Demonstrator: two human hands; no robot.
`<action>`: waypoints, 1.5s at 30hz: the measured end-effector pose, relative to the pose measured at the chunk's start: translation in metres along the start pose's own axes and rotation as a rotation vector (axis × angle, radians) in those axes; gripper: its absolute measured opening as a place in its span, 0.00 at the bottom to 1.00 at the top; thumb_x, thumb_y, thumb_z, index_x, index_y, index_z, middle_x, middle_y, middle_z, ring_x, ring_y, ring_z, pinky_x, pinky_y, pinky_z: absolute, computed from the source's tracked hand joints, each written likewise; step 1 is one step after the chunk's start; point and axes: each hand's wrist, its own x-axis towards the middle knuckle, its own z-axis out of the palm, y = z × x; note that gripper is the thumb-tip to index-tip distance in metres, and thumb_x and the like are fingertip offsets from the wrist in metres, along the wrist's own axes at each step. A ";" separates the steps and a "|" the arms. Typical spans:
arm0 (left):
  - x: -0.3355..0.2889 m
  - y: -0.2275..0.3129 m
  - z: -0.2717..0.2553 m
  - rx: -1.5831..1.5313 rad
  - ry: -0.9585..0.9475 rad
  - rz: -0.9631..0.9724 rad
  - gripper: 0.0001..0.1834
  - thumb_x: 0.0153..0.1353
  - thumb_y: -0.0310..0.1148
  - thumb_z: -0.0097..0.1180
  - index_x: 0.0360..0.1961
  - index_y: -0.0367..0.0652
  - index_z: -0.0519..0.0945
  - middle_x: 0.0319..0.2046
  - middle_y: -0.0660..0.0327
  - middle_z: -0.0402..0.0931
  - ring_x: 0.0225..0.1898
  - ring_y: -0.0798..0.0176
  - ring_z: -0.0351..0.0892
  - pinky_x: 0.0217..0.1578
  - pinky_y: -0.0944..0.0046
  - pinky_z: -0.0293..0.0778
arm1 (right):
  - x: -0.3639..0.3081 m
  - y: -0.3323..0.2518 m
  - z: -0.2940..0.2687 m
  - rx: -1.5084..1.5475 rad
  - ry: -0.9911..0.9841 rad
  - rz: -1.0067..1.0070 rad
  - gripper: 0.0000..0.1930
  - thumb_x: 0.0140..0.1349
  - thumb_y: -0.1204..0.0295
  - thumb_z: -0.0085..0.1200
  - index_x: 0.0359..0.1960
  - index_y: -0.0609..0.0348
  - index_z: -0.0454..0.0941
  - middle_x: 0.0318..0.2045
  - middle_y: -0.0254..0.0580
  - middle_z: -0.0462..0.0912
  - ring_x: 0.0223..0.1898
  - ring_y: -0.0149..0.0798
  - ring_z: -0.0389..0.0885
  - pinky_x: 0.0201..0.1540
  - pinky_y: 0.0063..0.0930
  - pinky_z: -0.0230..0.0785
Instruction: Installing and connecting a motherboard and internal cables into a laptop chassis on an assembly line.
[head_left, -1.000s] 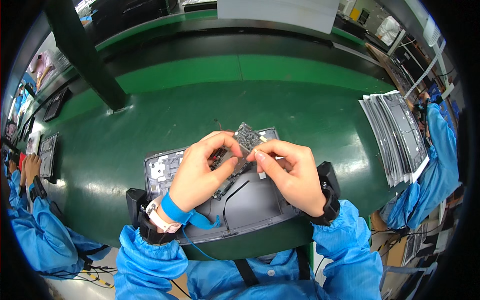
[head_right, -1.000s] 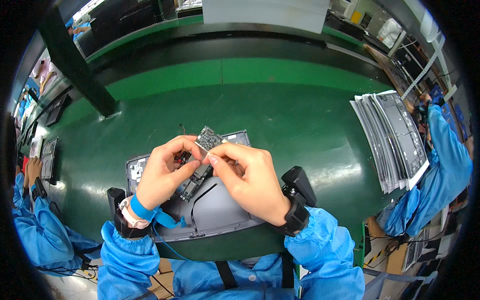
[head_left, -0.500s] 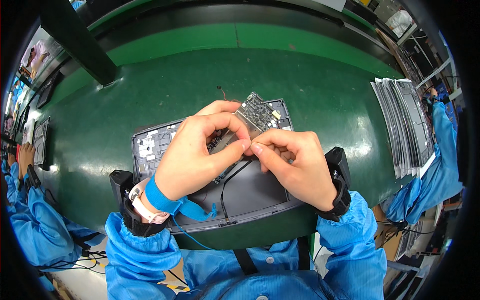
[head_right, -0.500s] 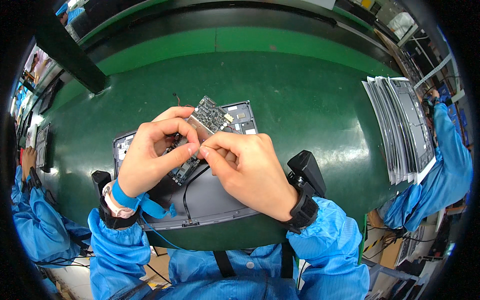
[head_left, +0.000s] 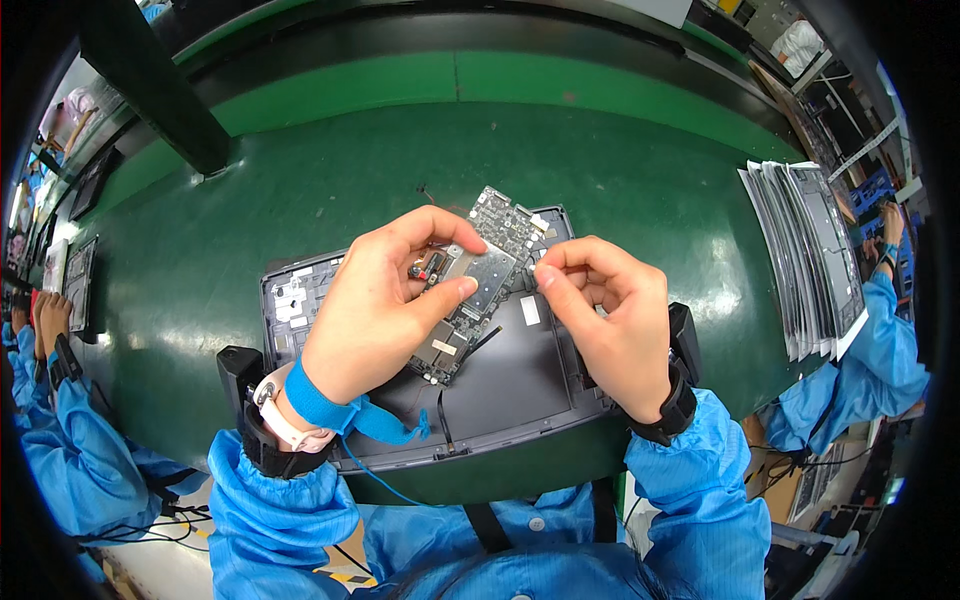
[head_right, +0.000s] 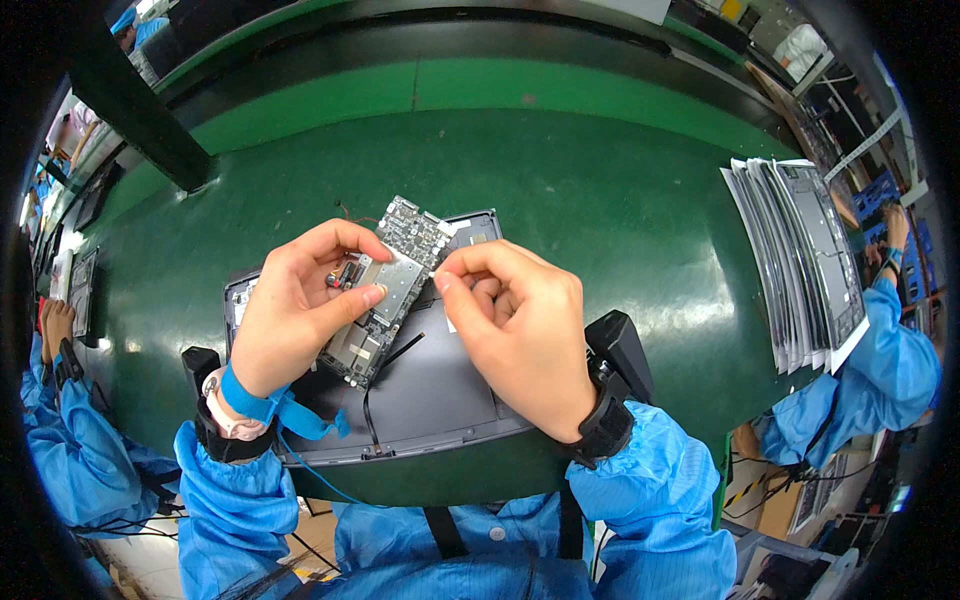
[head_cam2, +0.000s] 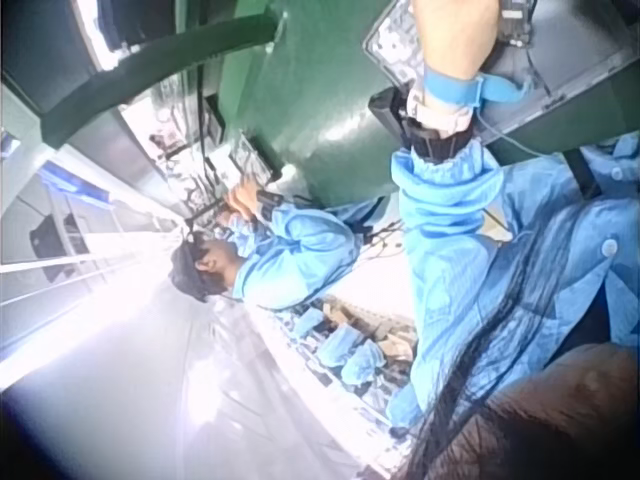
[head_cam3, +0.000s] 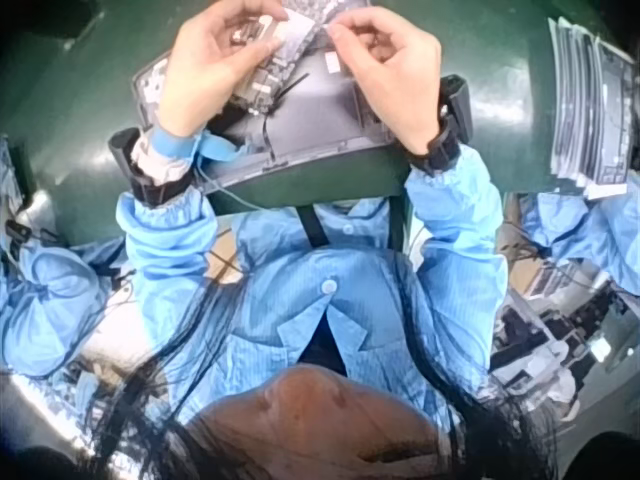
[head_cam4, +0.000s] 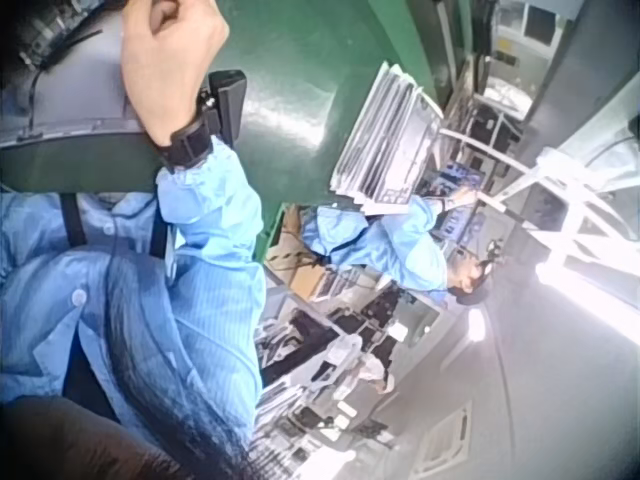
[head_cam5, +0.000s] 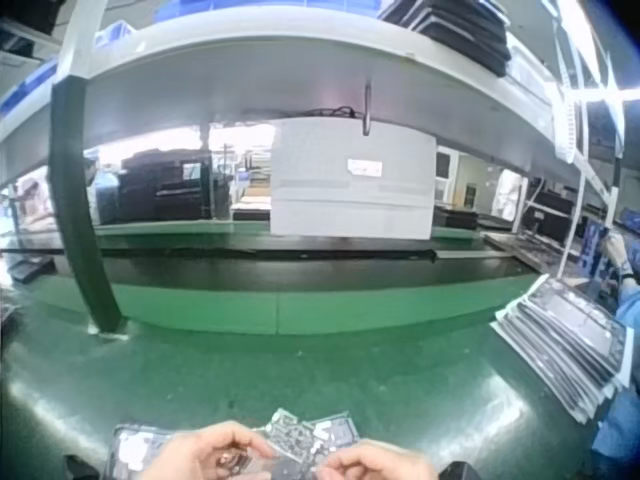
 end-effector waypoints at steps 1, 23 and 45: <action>0.000 0.001 0.001 0.001 0.000 0.038 0.18 0.51 0.15 0.55 0.45 0.32 0.70 0.42 0.59 0.71 0.47 0.69 0.69 0.47 0.70 0.68 | 0.001 0.000 -0.001 0.049 0.013 0.091 0.03 0.55 0.78 0.56 0.29 0.66 0.78 0.18 0.30 0.76 0.16 0.16 0.64 0.17 0.15 0.53; -0.002 0.004 0.005 -0.152 -0.001 0.026 0.32 0.50 0.13 0.55 0.58 0.35 0.62 0.45 0.57 0.71 0.49 0.67 0.71 0.49 0.69 0.70 | 0.003 0.001 0.003 0.123 0.057 0.128 0.04 0.58 0.79 0.54 0.32 0.68 0.77 0.21 0.31 0.78 0.20 0.17 0.71 0.21 0.12 0.61; -0.003 -0.002 0.007 -0.017 0.050 0.139 0.27 0.50 0.15 0.57 0.53 0.38 0.67 0.47 0.51 0.71 0.48 0.64 0.74 0.41 0.70 0.76 | 0.001 -0.001 0.004 0.175 0.094 0.127 0.04 0.58 0.78 0.55 0.31 0.68 0.77 0.21 0.30 0.77 0.21 0.17 0.71 0.22 0.11 0.61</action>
